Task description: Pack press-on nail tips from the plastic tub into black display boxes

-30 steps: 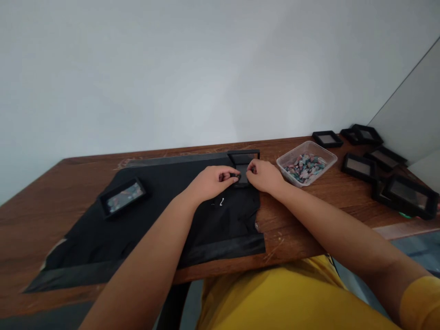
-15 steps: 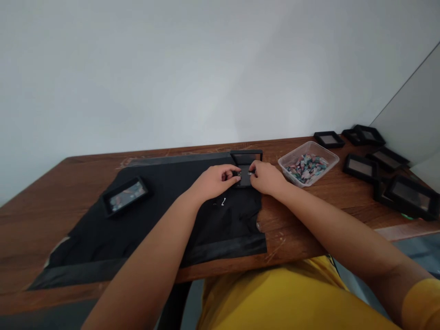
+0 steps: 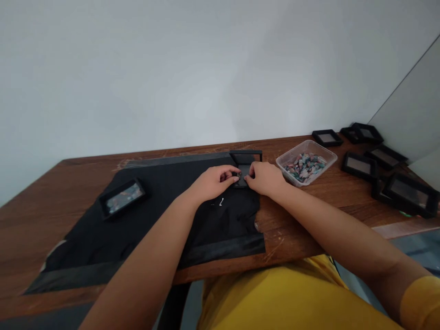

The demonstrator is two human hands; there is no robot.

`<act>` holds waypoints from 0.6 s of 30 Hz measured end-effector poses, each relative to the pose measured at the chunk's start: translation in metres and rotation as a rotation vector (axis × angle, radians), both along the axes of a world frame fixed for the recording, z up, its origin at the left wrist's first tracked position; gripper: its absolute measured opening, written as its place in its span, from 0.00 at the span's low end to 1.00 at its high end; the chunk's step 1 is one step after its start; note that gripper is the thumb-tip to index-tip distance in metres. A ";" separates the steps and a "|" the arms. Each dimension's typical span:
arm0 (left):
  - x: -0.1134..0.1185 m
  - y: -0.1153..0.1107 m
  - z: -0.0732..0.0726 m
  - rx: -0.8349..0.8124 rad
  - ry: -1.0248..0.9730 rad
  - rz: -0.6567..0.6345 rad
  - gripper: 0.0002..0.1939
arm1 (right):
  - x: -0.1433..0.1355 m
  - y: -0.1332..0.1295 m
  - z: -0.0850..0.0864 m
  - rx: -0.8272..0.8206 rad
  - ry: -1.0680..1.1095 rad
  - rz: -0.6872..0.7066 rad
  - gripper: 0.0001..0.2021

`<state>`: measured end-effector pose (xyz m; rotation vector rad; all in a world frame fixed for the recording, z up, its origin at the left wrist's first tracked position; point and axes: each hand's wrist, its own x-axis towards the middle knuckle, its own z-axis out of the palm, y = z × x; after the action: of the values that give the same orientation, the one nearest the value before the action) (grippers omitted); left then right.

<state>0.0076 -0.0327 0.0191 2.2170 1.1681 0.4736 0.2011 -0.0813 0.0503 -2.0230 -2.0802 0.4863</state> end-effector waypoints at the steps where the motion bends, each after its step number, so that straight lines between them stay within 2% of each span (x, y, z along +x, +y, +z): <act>1: 0.000 0.000 0.000 0.001 0.001 -0.002 0.19 | 0.000 0.000 0.000 0.005 -0.004 0.008 0.09; 18: -0.004 0.007 -0.009 -0.042 -0.045 -0.035 0.21 | -0.010 -0.002 -0.002 0.023 -0.017 0.053 0.13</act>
<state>0.0041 -0.0262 0.0104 2.1758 1.1045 0.4783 0.1914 -0.0835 0.0481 -1.9707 -2.1449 0.4536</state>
